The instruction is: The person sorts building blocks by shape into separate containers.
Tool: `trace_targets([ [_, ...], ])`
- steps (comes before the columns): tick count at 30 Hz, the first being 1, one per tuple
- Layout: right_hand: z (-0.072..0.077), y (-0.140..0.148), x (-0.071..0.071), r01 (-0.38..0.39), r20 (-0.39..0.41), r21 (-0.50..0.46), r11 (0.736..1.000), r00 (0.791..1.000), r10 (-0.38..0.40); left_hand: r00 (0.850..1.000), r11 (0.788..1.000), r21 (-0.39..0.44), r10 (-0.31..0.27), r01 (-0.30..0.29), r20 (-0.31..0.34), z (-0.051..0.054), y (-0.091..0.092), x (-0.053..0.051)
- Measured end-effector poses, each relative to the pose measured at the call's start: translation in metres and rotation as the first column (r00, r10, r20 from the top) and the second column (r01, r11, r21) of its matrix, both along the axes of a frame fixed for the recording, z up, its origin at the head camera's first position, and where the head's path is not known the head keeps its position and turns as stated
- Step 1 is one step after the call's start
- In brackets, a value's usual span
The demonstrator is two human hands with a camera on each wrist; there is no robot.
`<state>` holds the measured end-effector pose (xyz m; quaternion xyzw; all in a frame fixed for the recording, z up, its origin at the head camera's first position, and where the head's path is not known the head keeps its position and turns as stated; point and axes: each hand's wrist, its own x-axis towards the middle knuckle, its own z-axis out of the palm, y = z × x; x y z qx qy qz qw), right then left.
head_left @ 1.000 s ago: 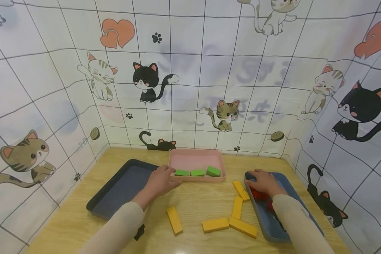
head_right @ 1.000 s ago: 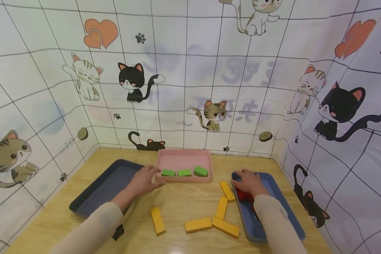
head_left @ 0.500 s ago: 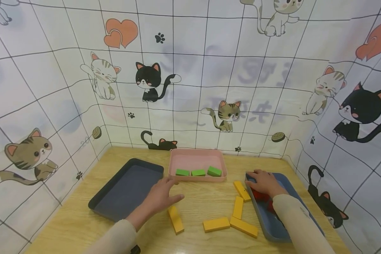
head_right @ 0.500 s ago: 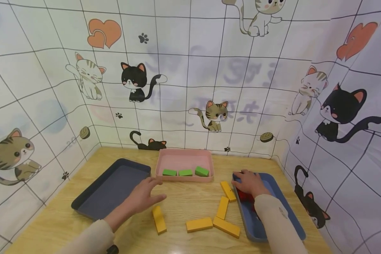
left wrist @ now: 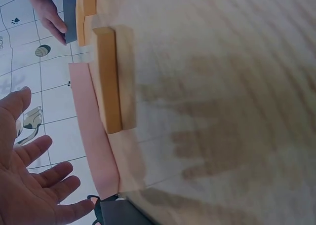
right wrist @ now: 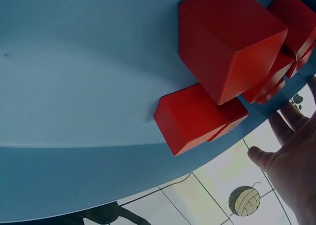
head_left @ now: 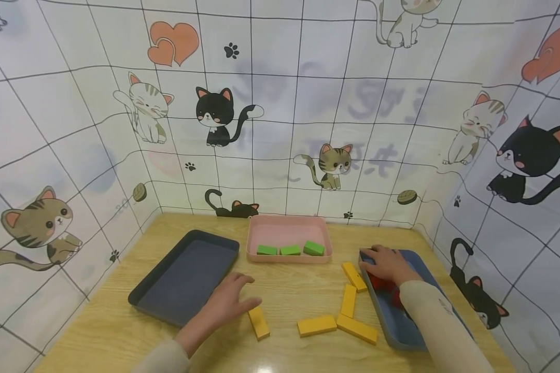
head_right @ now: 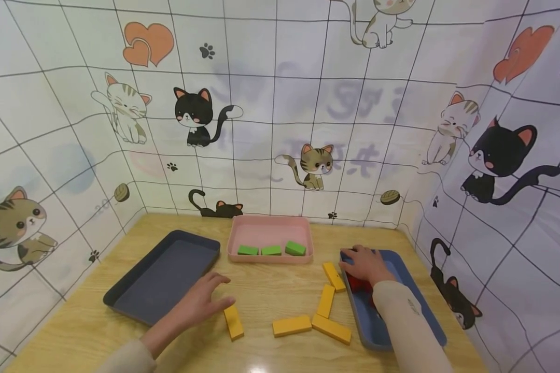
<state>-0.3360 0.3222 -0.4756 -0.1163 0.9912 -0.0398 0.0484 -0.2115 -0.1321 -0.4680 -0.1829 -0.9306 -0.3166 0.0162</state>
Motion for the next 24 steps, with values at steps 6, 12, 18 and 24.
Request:
trace_targets([
  [6, 0.001, -0.001, 0.001, 0.015, 0.009, -0.02, 1.0, 1.0, -0.015, 0.998, 0.999, 0.011, -0.043, 0.043, 0.036, -0.007, -0.003, 0.0],
  [12, 0.002, -0.002, 0.003, 0.009, 0.012, -0.027, 1.0, 1.0, -0.008, 0.997, 0.997, -0.027, -0.065, 0.066, 0.036, -0.016, -0.005, -0.003],
  [18, 0.003, -0.003, 0.006, 0.014, 0.017, -0.043, 0.999, 1.0, -0.013, 0.993, 0.992, -0.058, -0.114, 0.115, 0.025, -0.02, -0.007, -0.003],
  [24, 0.002, -0.003, 0.005, 0.021, 0.021, -0.045, 0.999, 1.0, -0.02, 0.988, 0.98, -0.127, -0.147, 0.151, 0.039, -0.024, -0.007, -0.006],
])
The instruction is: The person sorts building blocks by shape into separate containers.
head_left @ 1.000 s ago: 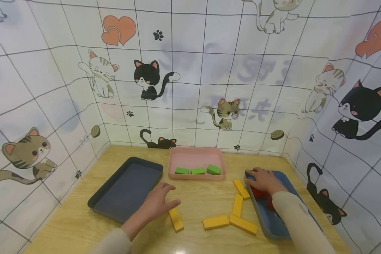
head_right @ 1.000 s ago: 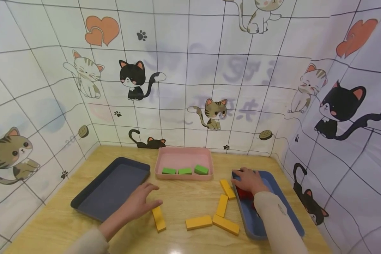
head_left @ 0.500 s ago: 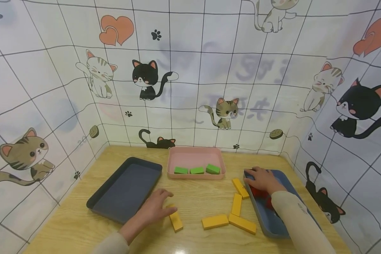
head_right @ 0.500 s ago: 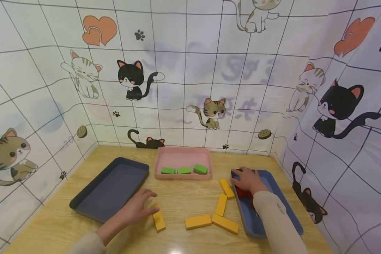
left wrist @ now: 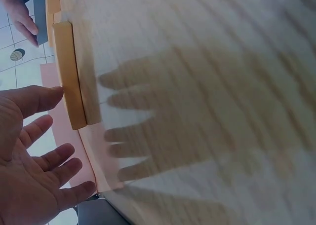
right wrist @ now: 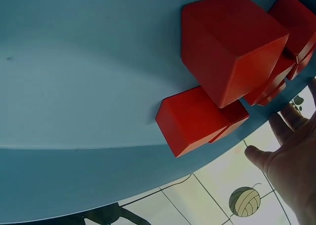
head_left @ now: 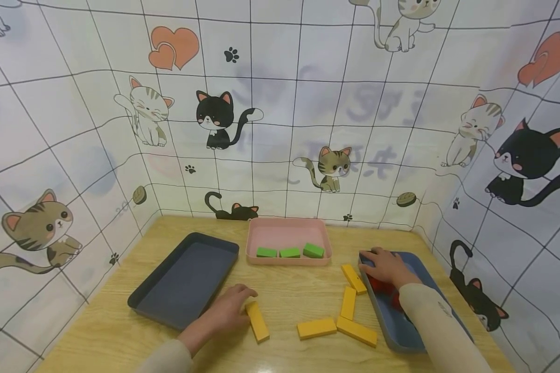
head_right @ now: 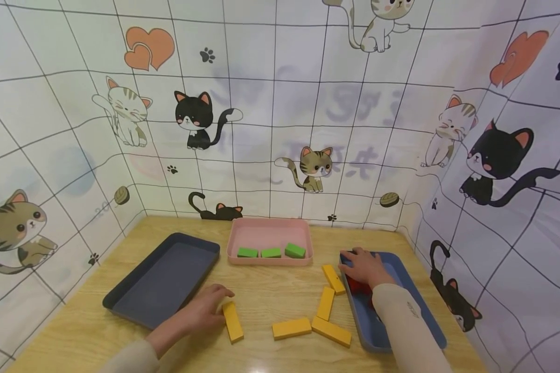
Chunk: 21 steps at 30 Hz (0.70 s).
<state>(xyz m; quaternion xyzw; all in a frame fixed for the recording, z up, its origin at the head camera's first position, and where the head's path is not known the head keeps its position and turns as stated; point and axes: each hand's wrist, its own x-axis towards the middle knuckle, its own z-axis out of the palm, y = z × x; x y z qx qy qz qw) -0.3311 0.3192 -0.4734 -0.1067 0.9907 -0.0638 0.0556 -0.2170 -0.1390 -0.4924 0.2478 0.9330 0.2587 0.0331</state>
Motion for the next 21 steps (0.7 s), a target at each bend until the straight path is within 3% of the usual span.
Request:
trace_targets([
  [9, 0.001, 0.0, -0.001, 0.003, 0.005, 0.003, 1.0, 1.0, -0.003, 0.999, 1.0, -0.019, -0.013, 0.014, 0.031, -0.005, 0.002, -0.004],
  [21, 0.002, 0.0, -0.001, 0.004, 0.012, -0.005, 1.0, 1.0, -0.004, 0.996, 0.995, -0.066, -0.075, 0.072, -0.054, -0.012, 0.004, -0.011],
])
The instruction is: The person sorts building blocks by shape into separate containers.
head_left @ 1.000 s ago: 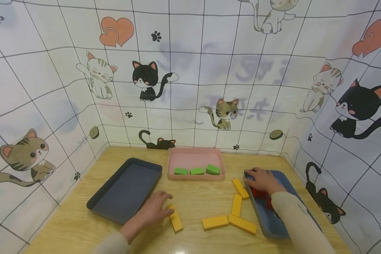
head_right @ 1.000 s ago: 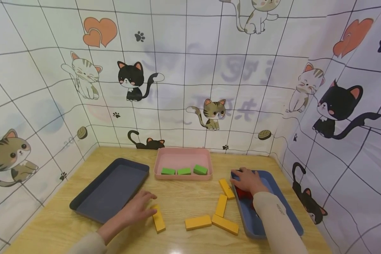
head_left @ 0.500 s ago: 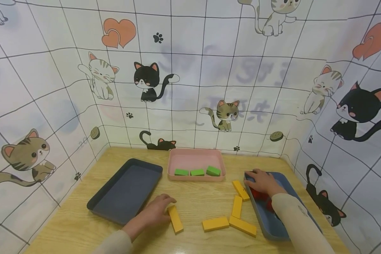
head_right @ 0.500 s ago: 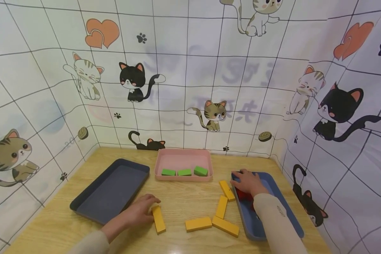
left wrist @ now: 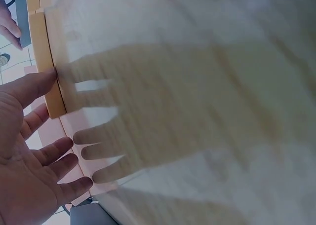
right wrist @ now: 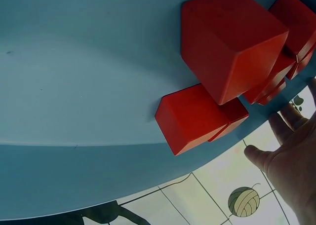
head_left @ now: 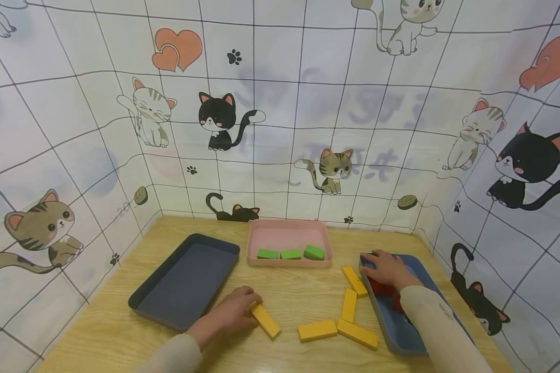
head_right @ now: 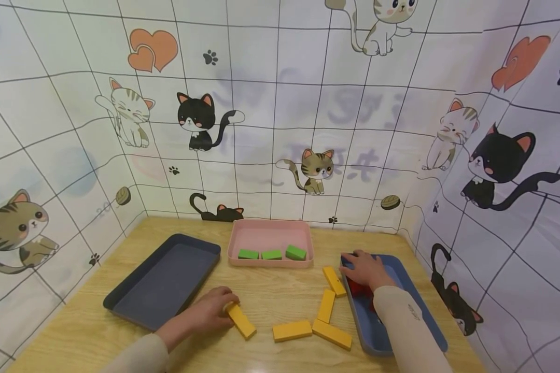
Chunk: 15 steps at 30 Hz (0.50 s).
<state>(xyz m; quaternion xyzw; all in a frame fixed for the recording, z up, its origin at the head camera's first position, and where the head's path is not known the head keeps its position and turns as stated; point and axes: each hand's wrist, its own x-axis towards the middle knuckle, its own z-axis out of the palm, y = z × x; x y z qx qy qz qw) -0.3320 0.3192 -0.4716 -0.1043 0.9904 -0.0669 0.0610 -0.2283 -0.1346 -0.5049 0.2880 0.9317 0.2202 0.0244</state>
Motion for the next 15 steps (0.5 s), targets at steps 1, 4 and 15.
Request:
trace_targets([
  [1, 0.0, 0.0001, 0.0002, 0.001, 0.001, -0.001, 1.0, 1.0, -0.001, 1.0, 1.0, 0.0, -0.001, 0.001, -0.002, -0.0002, 0.0004, -0.0003],
  [4, -0.0007, 0.0005, 0.0003, -0.01, -0.011, -0.001, 1.0, 1.0, 0.01, 1.0, 1.0, -0.005, -0.006, 0.006, -0.008, 0.0009, 0.0017, -0.0001],
  [15, -0.005, 0.0025, -0.001, -0.017, -0.021, -0.011, 1.0, 1.0, 0.017, 0.999, 0.999, 0.039, 0.025, -0.024, -0.029, 0.0079, 0.0026, -0.0009],
])
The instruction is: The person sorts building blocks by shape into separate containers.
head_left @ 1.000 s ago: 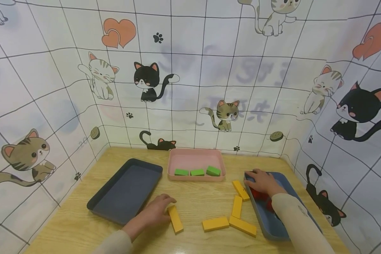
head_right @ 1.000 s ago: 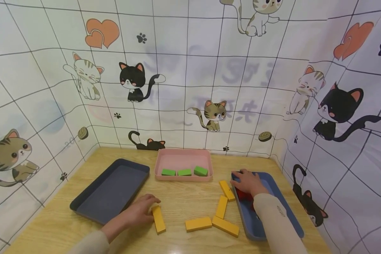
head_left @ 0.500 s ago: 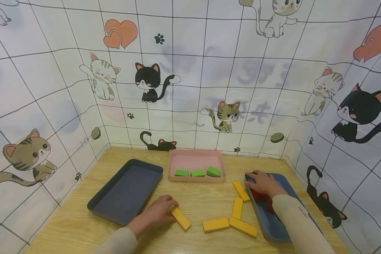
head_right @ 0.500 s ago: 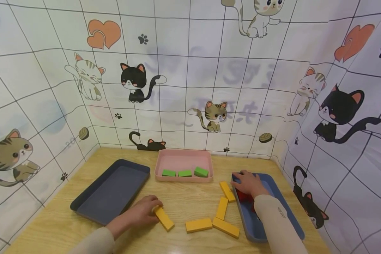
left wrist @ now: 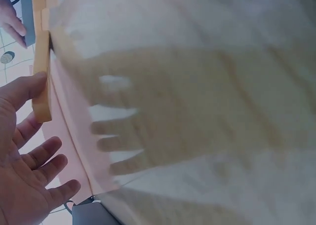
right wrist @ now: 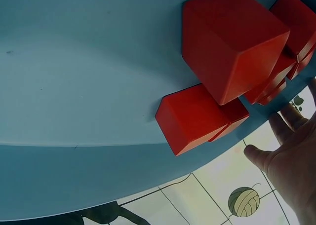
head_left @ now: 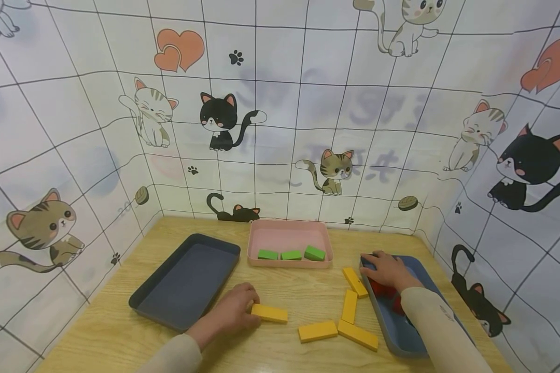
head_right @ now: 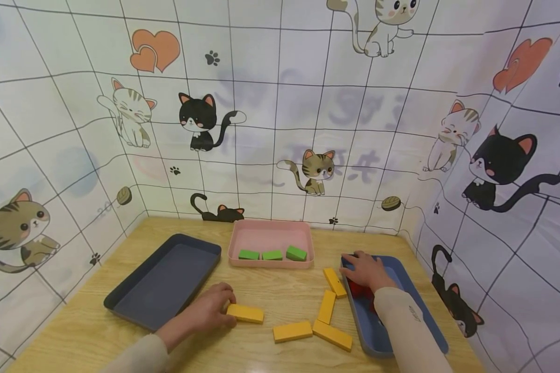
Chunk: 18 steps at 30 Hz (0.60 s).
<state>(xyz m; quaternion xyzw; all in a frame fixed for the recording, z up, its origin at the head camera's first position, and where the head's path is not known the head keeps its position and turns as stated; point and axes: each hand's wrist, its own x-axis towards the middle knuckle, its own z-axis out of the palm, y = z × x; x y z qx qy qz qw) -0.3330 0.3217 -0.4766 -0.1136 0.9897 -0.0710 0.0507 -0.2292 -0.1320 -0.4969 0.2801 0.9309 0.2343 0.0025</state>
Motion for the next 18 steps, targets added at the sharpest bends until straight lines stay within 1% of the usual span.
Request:
trace_targets([
  [2, 0.0, 0.0, 0.0, -0.003, -0.001, 0.002, 1.0, 1.0, 0.003, 1.0, 1.0, 0.011, 0.014, -0.013, -0.008, 0.003, 0.0, -0.001],
  [4, 0.0, 0.0, 0.0, -0.003, 0.0, 0.002, 1.0, 1.0, 0.003, 0.999, 1.0, 0.008, 0.028, -0.028, -0.031, 0.005, 0.0, -0.002],
  [6, 0.0, -0.001, 0.001, -0.003, 0.002, 0.002, 1.0, 1.0, 0.003, 0.997, 0.999, 0.014, 0.052, -0.051, -0.054, 0.007, -0.001, -0.004],
  [9, 0.0, -0.001, 0.001, -0.001, 0.004, 0.002, 1.0, 1.0, 0.001, 0.99, 0.995, 0.034, 0.101, -0.098, -0.096, 0.011, -0.003, -0.007],
  [13, 0.002, -0.001, 0.001, -0.002, 0.006, 0.003, 1.0, 1.0, 0.002, 0.974, 0.981, 0.087, 0.185, -0.174, -0.132, 0.019, -0.007, -0.012],
  [18, 0.002, -0.001, 0.002, -0.005, 0.004, 0.003, 1.0, 1.0, 0.005, 0.944, 0.95, 0.15, 0.296, -0.275, -0.146, 0.031, -0.018, -0.021],
])
